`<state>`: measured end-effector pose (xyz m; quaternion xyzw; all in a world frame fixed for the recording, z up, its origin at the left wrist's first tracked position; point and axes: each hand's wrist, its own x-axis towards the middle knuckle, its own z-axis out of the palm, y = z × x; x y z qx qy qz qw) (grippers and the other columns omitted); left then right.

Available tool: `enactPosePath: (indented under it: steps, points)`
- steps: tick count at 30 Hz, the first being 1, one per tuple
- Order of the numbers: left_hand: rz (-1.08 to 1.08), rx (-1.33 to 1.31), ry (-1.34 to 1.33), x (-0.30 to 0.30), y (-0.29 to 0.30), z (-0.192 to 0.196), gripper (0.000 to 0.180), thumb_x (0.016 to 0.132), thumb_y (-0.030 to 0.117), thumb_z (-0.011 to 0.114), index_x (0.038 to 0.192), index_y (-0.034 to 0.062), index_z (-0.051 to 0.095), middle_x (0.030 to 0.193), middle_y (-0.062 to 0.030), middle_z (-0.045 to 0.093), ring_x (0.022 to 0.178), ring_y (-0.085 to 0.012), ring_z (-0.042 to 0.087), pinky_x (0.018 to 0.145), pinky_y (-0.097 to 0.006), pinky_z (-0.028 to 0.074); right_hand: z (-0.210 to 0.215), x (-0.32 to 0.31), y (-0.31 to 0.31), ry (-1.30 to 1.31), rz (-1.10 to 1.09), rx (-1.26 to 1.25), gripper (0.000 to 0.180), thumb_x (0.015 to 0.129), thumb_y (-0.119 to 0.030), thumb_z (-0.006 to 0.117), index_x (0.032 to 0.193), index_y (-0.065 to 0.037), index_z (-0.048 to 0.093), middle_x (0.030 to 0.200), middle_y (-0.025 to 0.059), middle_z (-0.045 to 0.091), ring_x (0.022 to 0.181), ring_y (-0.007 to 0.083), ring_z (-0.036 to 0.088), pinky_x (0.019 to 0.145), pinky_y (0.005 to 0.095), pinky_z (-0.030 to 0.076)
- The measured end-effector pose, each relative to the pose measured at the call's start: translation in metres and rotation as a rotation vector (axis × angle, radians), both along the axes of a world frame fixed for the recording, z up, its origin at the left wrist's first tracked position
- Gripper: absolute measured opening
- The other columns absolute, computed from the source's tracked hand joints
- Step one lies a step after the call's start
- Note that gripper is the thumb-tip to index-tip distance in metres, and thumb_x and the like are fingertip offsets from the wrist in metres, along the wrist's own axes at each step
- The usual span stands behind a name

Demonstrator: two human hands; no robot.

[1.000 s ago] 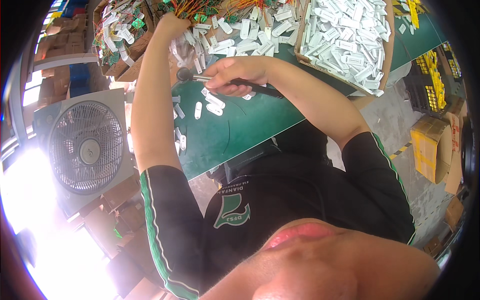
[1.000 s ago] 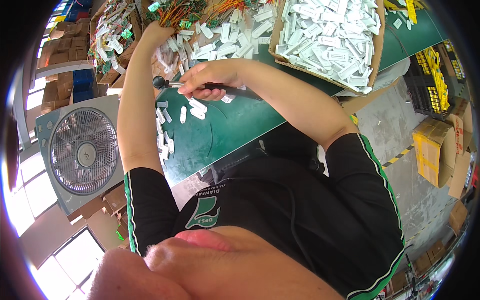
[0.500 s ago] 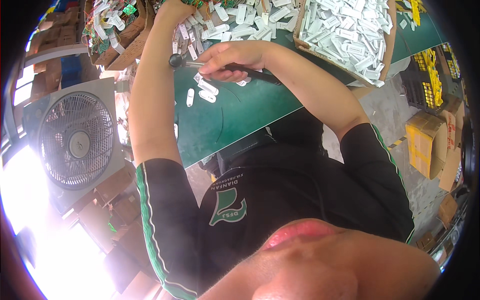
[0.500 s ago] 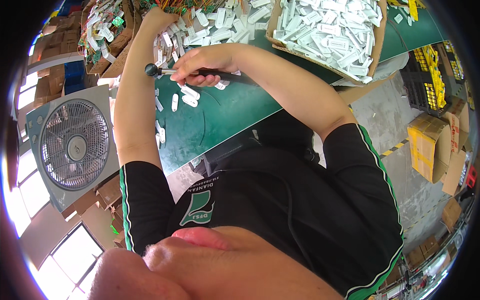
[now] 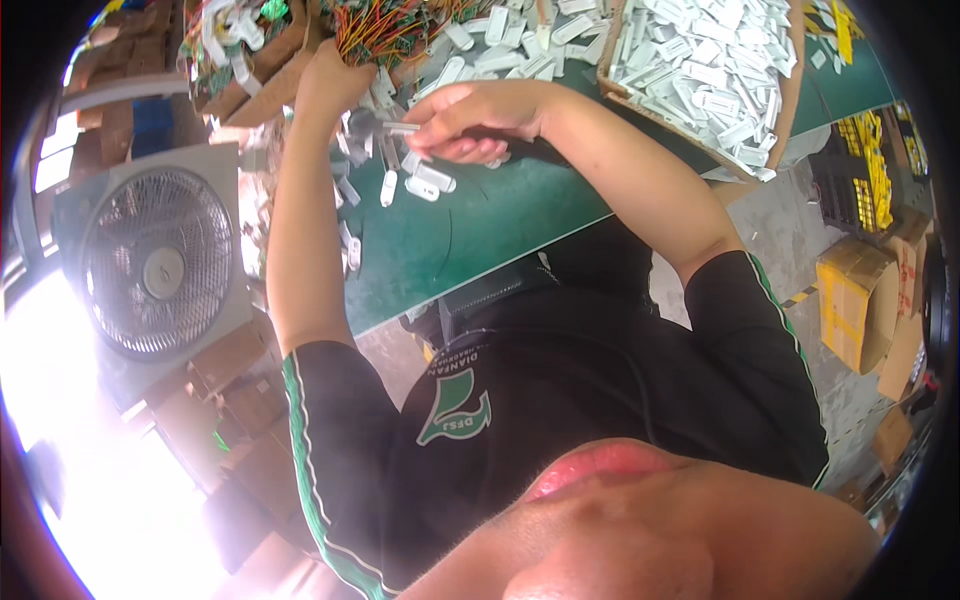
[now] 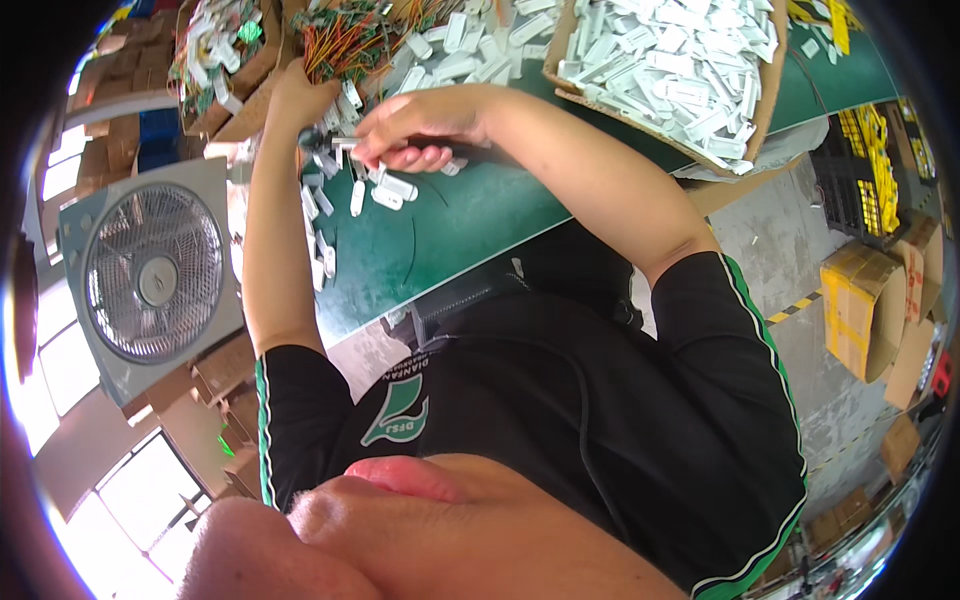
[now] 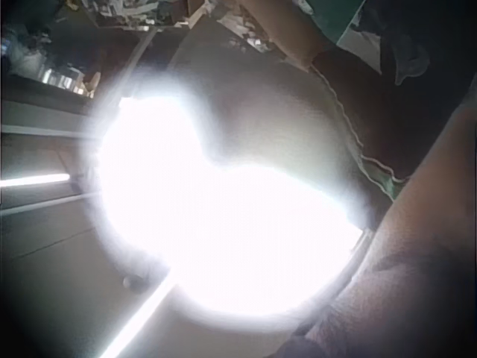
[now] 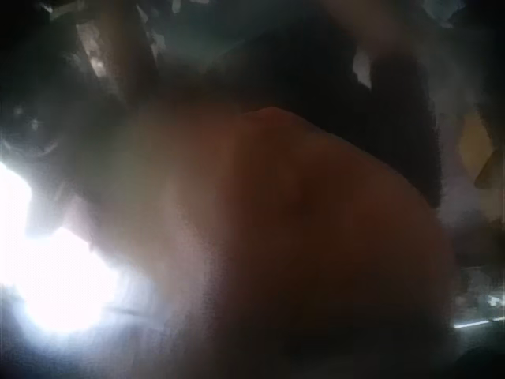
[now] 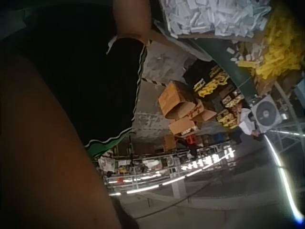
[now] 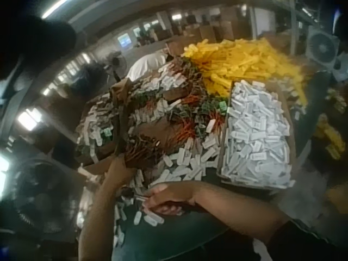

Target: The person assembles small lighting components, including LED strips, plastic housings, wiring, and electronic circuits, using a manual press tool or a small hammer at a workbench.

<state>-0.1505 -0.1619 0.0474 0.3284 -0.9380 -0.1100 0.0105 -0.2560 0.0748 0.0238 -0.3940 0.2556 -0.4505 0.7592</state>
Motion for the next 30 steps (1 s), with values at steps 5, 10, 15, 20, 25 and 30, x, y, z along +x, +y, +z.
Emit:
enactPosePath:
  steps: [5, 10, 15, 20, 25, 30]
  points:
    - [-0.165, -0.061, 0.070, 0.029, -0.046, -0.009, 0.059, 0.076, 0.030, 0.078, 0.124, -0.0007, 0.064, 0.112, -0.0264, 0.071, 0.109, -0.0420, 0.067, 0.096, -0.046, 0.052, -0.005, -0.004, -0.003, 0.058, -0.040, -0.042, 0.031, 0.101, -0.035, 0.063, 0.097, -0.005, 0.058, 0.061, -0.0071, 0.040, 0.044, -0.0004, 0.037, 0.037, 0.0176, 0.026]
    - [-0.319, 0.135, -0.115, 0.039, 0.005, 0.049, 0.040, 0.092, 0.022, 0.072, 0.122, -0.0036, 0.066, 0.126, -0.0226, 0.069, 0.111, -0.0358, 0.068, 0.093, -0.047, 0.055, -0.012, -0.008, -0.003, 0.053, -0.072, -0.066, 0.032, 0.102, -0.034, 0.063, 0.099, -0.002, 0.061, 0.063, -0.0054, 0.040, 0.046, 0.0010, 0.036, 0.038, 0.0180, 0.027]
    - [-0.270, 0.197, 0.103, 0.082, -0.039, 0.005, 0.051, 0.088, 0.012, 0.074, 0.135, 0.0020, 0.057, 0.124, -0.0235, 0.067, 0.109, -0.0402, 0.067, 0.092, -0.049, 0.054, -0.010, -0.005, -0.005, 0.059, -0.069, -0.067, 0.032, 0.103, -0.034, 0.060, 0.101, -0.002, 0.060, 0.062, -0.0054, 0.039, 0.046, 0.0010, 0.035, 0.038, 0.0185, 0.027]
    - [-0.242, -0.107, 0.098, 0.077, -0.005, 0.004, 0.047, 0.086, 0.014, 0.075, 0.130, 0.0051, 0.062, 0.120, -0.0215, 0.070, 0.110, -0.0391, 0.068, 0.093, -0.047, 0.054, -0.017, -0.009, -0.002, 0.056, -0.064, -0.064, 0.031, 0.103, -0.034, 0.060, 0.101, -0.003, 0.060, 0.062, -0.0057, 0.039, 0.045, 0.0009, 0.035, 0.038, 0.0183, 0.027]
    - [-0.283, -0.013, 0.110, 0.066, 0.010, 0.019, 0.039, 0.087, 0.012, 0.071, 0.124, 0.0005, 0.063, 0.114, -0.0231, 0.069, 0.108, -0.0400, 0.067, 0.089, -0.049, 0.053, -0.021, -0.017, -0.008, -0.069, -0.035, 0.056, 0.027, 0.105, -0.031, 0.062, 0.104, -0.004, 0.065, 0.067, -0.0012, 0.050, 0.051, 0.0076, 0.045, 0.044, 0.0247, 0.035]
    - [-0.161, -0.013, 0.063, 0.043, 0.013, 0.015, 0.039, 0.087, 0.010, 0.070, 0.124, 0.0007, 0.063, 0.119, -0.0228, 0.069, 0.110, -0.0401, 0.067, 0.090, -0.051, 0.054, -0.015, -0.016, -0.009, -0.023, -0.049, 0.069, 0.028, 0.103, -0.033, 0.065, 0.102, -0.005, 0.063, 0.067, -0.0023, 0.045, 0.051, 0.0062, 0.038, 0.043, 0.0249, 0.031]
